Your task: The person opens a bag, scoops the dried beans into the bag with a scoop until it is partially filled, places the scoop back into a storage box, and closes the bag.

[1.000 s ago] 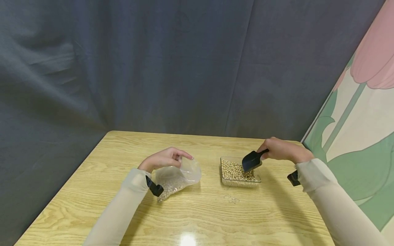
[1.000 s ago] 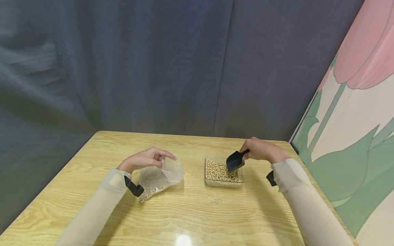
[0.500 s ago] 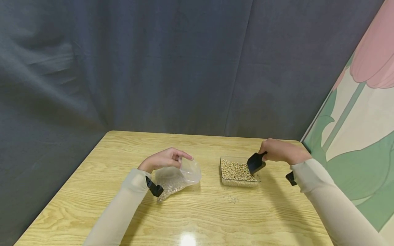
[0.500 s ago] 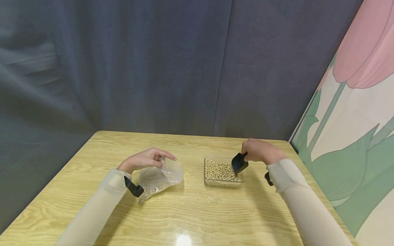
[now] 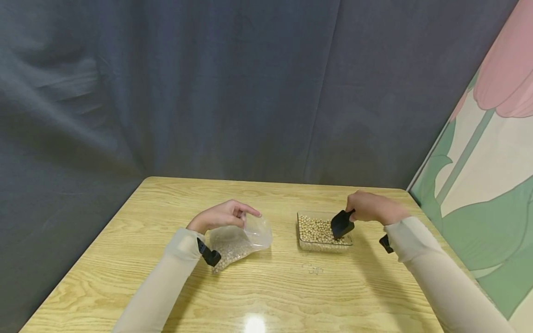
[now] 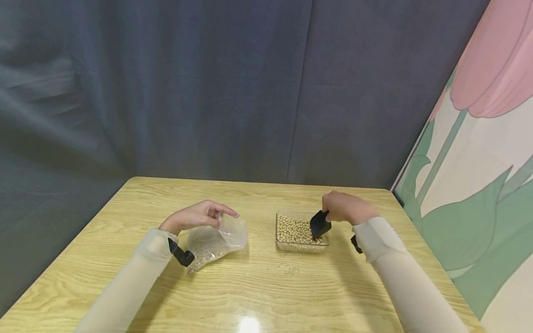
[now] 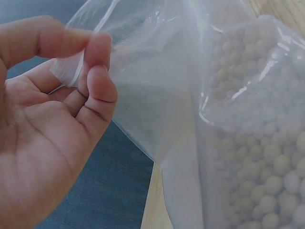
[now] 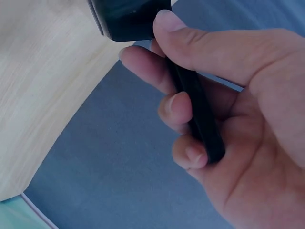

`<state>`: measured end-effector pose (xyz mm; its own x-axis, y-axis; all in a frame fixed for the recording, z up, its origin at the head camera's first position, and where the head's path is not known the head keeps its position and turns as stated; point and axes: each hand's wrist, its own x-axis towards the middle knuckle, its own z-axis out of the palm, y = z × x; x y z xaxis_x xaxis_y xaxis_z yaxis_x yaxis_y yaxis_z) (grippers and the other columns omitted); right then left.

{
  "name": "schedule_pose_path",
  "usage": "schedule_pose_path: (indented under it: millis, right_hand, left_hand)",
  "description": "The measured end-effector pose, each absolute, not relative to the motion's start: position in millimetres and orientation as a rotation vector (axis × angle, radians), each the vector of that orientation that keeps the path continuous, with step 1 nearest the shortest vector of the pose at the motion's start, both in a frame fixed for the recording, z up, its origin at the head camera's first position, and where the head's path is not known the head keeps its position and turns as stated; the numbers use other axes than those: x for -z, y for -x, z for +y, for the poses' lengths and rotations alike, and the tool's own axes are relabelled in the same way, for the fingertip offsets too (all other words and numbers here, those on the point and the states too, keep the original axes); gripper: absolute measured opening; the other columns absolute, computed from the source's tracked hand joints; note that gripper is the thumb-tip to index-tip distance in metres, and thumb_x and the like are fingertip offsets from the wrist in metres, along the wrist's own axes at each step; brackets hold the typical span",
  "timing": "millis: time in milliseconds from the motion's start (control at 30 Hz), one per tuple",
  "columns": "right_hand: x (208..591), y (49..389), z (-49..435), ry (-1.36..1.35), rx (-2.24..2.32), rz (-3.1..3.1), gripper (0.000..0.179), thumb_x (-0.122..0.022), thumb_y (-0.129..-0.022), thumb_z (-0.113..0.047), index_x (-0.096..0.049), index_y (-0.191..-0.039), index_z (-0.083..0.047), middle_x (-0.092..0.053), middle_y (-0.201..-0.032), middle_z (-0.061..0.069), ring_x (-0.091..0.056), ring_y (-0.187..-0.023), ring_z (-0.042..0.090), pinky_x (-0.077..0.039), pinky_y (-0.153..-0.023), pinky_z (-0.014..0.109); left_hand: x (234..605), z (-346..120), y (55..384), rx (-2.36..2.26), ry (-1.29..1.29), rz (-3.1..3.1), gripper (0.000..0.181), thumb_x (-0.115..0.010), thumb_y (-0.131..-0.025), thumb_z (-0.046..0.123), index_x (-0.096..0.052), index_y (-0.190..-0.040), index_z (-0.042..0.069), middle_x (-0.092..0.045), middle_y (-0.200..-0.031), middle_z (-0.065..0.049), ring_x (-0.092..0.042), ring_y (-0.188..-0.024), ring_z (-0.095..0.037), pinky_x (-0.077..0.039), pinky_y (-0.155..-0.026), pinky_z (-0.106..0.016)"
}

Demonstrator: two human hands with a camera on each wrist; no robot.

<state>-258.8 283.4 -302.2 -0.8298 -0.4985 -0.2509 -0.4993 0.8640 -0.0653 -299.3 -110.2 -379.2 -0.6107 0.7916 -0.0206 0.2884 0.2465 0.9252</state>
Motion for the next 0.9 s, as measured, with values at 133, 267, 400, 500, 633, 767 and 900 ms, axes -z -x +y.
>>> schedule_pose_path:
  millis: [133,267,400,500,633,767,900]
  right_hand:
    - [310.5,257.4,279.4,0.719,0.063,2.768,0.040,-0.067,-0.085,-0.001,-0.044,-0.056,-0.018,-0.021,-0.059,-0.008,-0.021,-0.054,0.008,-0.022,-0.053,0.024]
    - [315.6,255.9,279.9,0.706,0.125,2.761,0.045,-0.066,-0.085,0.000,-0.038,-0.057,-0.020,-0.017,-0.060,-0.008,-0.018,-0.054,0.009,-0.020,-0.053,0.025]
    - [318.0,255.9,285.9,0.720,0.183,2.760,0.028,-0.066,-0.085,-0.001,-0.060,-0.062,-0.013,-0.033,-0.057,-0.008,-0.024,-0.054,0.008,-0.024,-0.053,0.024]
    - [321.6,257.5,292.4,0.729,0.246,2.750,0.008,-0.067,-0.086,-0.003,-0.075,-0.083,-0.002,-0.062,-0.068,0.000,-0.041,-0.056,0.007,-0.035,-0.055,0.024]
    - [330.0,259.4,300.5,0.740,0.318,2.760,0.024,-0.067,-0.086,-0.005,-0.072,-0.108,0.004,-0.071,-0.102,0.022,-0.067,-0.078,0.019,-0.052,-0.068,0.031]
    - [339.3,259.5,305.7,0.751,0.393,2.786,0.028,-0.068,-0.085,-0.004,-0.069,-0.111,0.007,-0.066,-0.111,0.027,-0.068,-0.093,0.034,-0.056,-0.076,0.039]
    - [346.0,258.0,308.0,0.747,0.449,2.807,0.030,-0.068,-0.085,-0.003,-0.068,-0.112,0.008,-0.065,-0.112,0.029,-0.069,-0.088,0.034,-0.056,-0.071,0.035]
  left_hand:
    - [378.3,-110.1,298.4,-1.343,-0.986,2.031,0.046,-0.055,-0.085,-0.008,-0.056,-0.130,-0.004,-0.057,-0.068,0.003,-0.044,-0.061,-0.017,-0.045,-0.071,-0.036]
    - [377.4,-109.3,297.8,-1.339,-0.991,2.025,0.046,-0.055,-0.085,-0.007,-0.056,-0.131,-0.004,-0.056,-0.069,0.003,-0.044,-0.062,-0.017,-0.044,-0.070,-0.035]
    - [377.1,-108.0,298.3,-1.335,-0.998,2.022,0.046,-0.056,-0.085,-0.007,-0.055,-0.131,-0.005,-0.056,-0.068,0.002,-0.044,-0.062,-0.017,-0.044,-0.068,-0.034]
    - [376.9,-107.1,299.4,-1.324,-1.007,2.031,0.046,-0.056,-0.085,-0.007,-0.055,-0.131,-0.006,-0.056,-0.069,0.002,-0.045,-0.062,-0.016,-0.044,-0.068,-0.034]
    - [375.5,-106.3,300.0,-1.318,-1.009,2.037,0.046,-0.056,-0.085,-0.007,-0.056,-0.131,-0.005,-0.057,-0.070,0.002,-0.046,-0.062,-0.016,-0.045,-0.069,-0.035]
    - [375.0,-105.6,299.5,-1.313,-1.006,2.040,0.046,-0.056,-0.085,-0.007,-0.056,-0.131,-0.006,-0.057,-0.070,0.001,-0.047,-0.062,-0.015,-0.046,-0.070,-0.035]
    - [375.7,-105.9,298.9,-1.306,-1.006,2.045,0.046,-0.056,-0.085,-0.007,-0.056,-0.131,-0.006,-0.057,-0.070,0.001,-0.047,-0.062,-0.016,-0.047,-0.070,-0.036]
